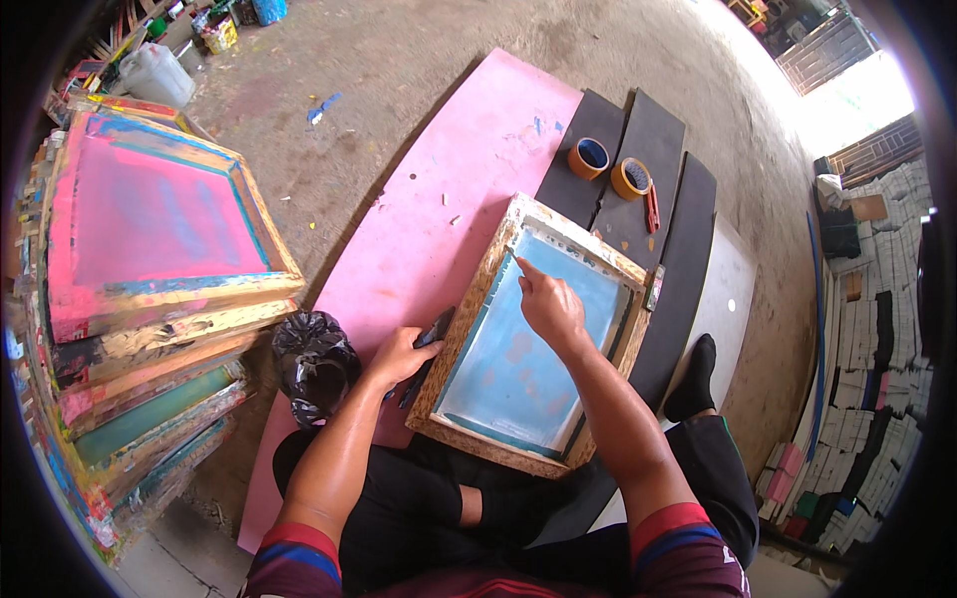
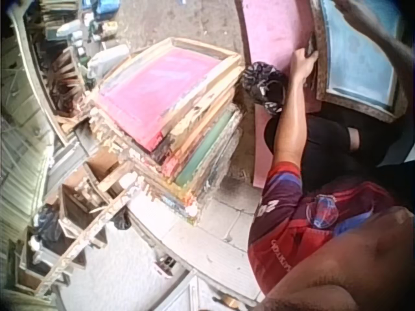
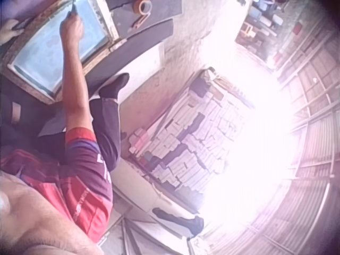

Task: The person sits on the floor and paints the inner surface of a wooden frame with a small brush. They repeatedly dip the brush into a small container and apply paint to the frame's interior, working methodically along the edges.

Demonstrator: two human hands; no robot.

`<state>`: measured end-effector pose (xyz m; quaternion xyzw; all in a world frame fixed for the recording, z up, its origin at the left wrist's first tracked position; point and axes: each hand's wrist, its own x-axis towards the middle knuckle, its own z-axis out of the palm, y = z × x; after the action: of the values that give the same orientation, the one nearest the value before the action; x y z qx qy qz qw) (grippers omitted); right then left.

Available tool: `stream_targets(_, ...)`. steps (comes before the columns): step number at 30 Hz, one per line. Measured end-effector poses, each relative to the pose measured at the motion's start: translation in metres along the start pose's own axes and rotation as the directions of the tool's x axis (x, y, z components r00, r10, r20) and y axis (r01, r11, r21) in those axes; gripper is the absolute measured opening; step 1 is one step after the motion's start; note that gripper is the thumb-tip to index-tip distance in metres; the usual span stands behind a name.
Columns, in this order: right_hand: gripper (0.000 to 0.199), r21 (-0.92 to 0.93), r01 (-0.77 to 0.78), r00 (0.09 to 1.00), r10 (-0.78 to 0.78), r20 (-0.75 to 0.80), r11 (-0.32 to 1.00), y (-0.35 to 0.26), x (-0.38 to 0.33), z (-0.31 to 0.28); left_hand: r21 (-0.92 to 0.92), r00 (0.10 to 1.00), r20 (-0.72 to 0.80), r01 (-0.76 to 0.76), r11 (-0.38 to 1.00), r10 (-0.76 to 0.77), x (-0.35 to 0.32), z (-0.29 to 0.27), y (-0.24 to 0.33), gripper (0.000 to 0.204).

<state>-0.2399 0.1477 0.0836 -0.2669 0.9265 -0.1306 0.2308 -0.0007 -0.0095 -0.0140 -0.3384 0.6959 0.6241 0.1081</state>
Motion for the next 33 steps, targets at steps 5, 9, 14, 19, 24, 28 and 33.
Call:
stream_targets(5, 0.044, 0.120, -0.021, 1.000, 0.023, -0.014, 0.993, 0.012, 0.012, 0.027, -0.015, 0.999, -0.020, -0.045, 0.999, 0.045, 0.003, 0.002, 0.002, 0.039)
stream_targets(9, 0.046, 0.141, -0.017, 0.999, 0.021, -0.025, 0.990, 0.012, 0.008, 0.031, -0.052, 0.998, -0.048, -0.054, 0.997, 0.051, 0.004, 0.003, -0.008, 0.039)
stream_targets(14, 0.043, 0.328, 0.379, 0.893, -0.250, -0.373, 0.865, 0.080, 0.043, 0.087, -0.024, 0.998, -0.004, -0.058, 0.998, 0.057, 0.011, 0.005, -0.001, 0.038)
stream_targets(19, 0.045, 0.221, 0.096, 0.995, -0.088, -0.047, 0.970, 0.033, 0.019, 0.041, -0.070, 0.997, -0.042, -0.068, 0.995, 0.066, 0.005, 0.001, -0.008, 0.039)
stream_targets(24, 0.043, 0.455, 0.382, 0.923, -0.305, -0.236, 0.804, 0.076, 0.047, 0.073, -0.053, 1.000, -0.011, -0.019, 0.998, 0.018, 0.007, 0.001, -0.013, 0.038)
stream_targets(28, 0.044, 0.103, 0.228, 0.970, -0.216, -0.114, 0.968, 0.047, 0.023, 0.032, 0.001, 1.000, 0.015, 0.004, 1.000, -0.004, 0.003, -0.002, -0.002, 0.034)
stream_targets(33, 0.045, 0.468, 0.036, 0.994, -0.078, 0.072, 0.883, 0.051, 0.035, 0.030, -0.023, 1.000, 0.022, -0.013, 1.000, 0.013, 0.007, -0.003, -0.006, 0.033)
